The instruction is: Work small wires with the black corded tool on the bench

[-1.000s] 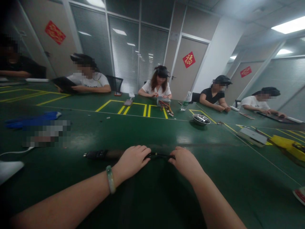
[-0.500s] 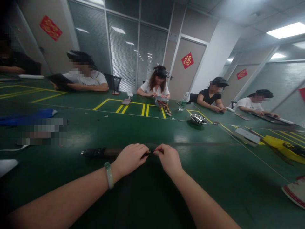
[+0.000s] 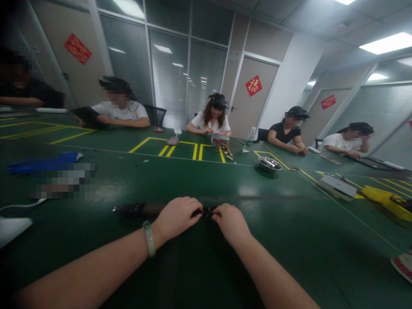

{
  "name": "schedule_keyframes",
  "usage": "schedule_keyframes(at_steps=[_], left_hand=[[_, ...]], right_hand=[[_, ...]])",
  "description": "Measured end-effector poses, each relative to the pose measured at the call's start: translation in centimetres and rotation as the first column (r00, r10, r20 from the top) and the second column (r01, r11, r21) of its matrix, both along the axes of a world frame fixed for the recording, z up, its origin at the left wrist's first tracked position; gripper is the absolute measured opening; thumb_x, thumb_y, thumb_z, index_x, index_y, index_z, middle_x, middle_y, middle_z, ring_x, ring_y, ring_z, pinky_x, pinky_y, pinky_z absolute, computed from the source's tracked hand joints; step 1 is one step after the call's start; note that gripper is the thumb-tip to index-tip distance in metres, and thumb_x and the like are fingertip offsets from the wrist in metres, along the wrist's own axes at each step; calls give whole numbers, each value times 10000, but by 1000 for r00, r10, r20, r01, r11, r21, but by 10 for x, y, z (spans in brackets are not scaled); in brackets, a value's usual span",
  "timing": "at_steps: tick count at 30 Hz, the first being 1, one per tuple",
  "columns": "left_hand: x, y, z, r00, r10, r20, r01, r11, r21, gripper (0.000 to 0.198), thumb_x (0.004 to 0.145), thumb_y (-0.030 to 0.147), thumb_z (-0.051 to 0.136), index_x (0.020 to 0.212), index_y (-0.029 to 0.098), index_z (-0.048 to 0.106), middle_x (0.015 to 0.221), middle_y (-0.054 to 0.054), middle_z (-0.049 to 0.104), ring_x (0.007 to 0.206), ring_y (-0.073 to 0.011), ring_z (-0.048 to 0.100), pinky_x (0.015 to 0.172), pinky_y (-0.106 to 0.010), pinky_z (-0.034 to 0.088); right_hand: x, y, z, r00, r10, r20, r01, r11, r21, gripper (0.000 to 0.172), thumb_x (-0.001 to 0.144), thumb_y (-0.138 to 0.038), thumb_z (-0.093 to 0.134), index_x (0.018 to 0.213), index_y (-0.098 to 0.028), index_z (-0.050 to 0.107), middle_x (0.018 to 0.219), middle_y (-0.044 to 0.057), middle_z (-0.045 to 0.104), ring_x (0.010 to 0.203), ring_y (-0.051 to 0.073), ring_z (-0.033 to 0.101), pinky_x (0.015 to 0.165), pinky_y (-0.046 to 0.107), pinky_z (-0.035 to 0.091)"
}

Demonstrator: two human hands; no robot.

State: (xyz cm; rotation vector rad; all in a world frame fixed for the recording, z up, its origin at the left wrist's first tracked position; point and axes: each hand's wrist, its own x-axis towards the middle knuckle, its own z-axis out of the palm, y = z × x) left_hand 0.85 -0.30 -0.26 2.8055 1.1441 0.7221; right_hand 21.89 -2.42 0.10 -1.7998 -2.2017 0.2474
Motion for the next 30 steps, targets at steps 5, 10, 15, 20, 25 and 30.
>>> schedule_keyframes(at_steps=[5,10,15,20,25,30], left_hand=[[0,2,0,1000,-17,-5,17,1000,5,84,867,268,572,910,211,616,892,-5,630,839,-180,575,745,-327,432],[-1,3,-1,999,-33,-11,33,999,14,93,872,268,566,918,206,617,897,-16,631,850,-184,577,756,-324,431],[-2,3,-2,999,-39,-3,39,999,10,88,875,263,563,915,207,618,896,-7,631,845,-176,580,762,-326,434],[0,2,-2,1000,-21,-6,21,1000,17,69,863,260,584,887,206,619,877,-4,636,833,-181,581,758,-336,432],[0,1,-1,1000,-25,-2,25,1000,15,75,868,260,580,884,200,622,880,-14,646,820,-177,585,747,-326,432],[0,1,-1,1000,-19,5,19,1000,4,79,870,269,578,877,203,620,890,-3,647,825,-174,585,726,-319,432]], right_hand=[[0,0,-2,994,77,-81,-73,996,61,73,812,-262,641,849,-260,704,873,-19,673,796,140,602,741,264,426],[1,4,-9,977,150,-154,-128,981,142,49,810,-250,651,831,-245,695,848,-19,665,786,129,602,747,260,435],[0,6,-12,966,198,-169,-162,965,204,45,800,-232,663,835,-241,691,848,-14,668,787,138,606,749,276,439],[-2,7,-15,960,215,-178,-172,957,232,33,800,-220,666,816,-239,688,827,-21,669,777,133,607,747,275,442],[-3,7,-17,960,214,-181,-162,950,265,37,809,-221,655,832,-235,680,853,-11,675,799,141,613,767,284,446],[-4,5,-17,964,196,-179,-152,960,235,23,817,-234,649,819,-236,672,849,-23,671,783,131,607,757,273,443]])
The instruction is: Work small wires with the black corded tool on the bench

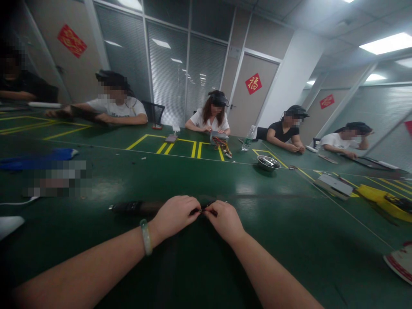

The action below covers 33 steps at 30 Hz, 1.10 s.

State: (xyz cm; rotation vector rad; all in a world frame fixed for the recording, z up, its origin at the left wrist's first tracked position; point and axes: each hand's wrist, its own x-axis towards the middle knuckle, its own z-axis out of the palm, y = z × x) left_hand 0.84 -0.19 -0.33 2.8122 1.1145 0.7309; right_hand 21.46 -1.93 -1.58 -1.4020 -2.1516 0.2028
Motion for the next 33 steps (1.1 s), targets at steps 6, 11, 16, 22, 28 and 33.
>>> schedule_keyframes(at_steps=[6,11,16,22,28,33], left_hand=[[0,0,0,1000,-2,-16,2,1000,2,100,883,270,555,869,196,620,882,-14,640,824,-176,584,734,-316,436],[1,-1,1,999,-1,-42,2,1000,7,82,883,250,553,865,195,611,873,-16,635,830,-182,585,743,-320,437],[1,-2,1,998,5,-66,-3,1000,29,90,892,247,543,899,192,614,884,-24,634,829,-183,586,743,-316,434],[1,-2,1,998,11,-67,-8,999,42,95,885,242,544,929,190,611,919,-35,641,845,-188,593,746,-314,439],[-2,-4,2,1000,-11,-23,11,1000,19,168,878,292,571,1016,198,592,1005,-43,646,931,-203,600,835,-356,461],[-4,-17,13,989,-119,85,110,989,101,268,887,250,541,1152,221,559,1174,-45,612,1191,-209,495,1091,-438,303]], right_hand=[[-2,-2,4,999,12,30,-12,1000,-2,29,827,-226,635,833,-228,664,844,-22,658,771,124,598,746,264,445],[-2,5,2,996,76,46,-78,996,35,95,864,-191,570,875,-217,661,1104,31,632,973,147,592,861,281,450],[-5,10,-1,990,113,81,-106,991,-81,116,887,-168,525,949,-217,610,1069,16,674,973,165,621,857,296,454],[-9,8,-1,990,66,123,-55,994,-91,113,908,-172,497,935,-220,595,1011,6,687,961,157,622,838,260,430],[-12,8,-2,964,10,266,3,999,-49,153,893,-120,455,943,-202,575,921,30,658,856,156,602,771,250,415],[-14,8,-5,952,26,306,-26,1000,-3,175,874,-68,407,910,-188,528,906,39,612,826,153,562,754,252,393]])
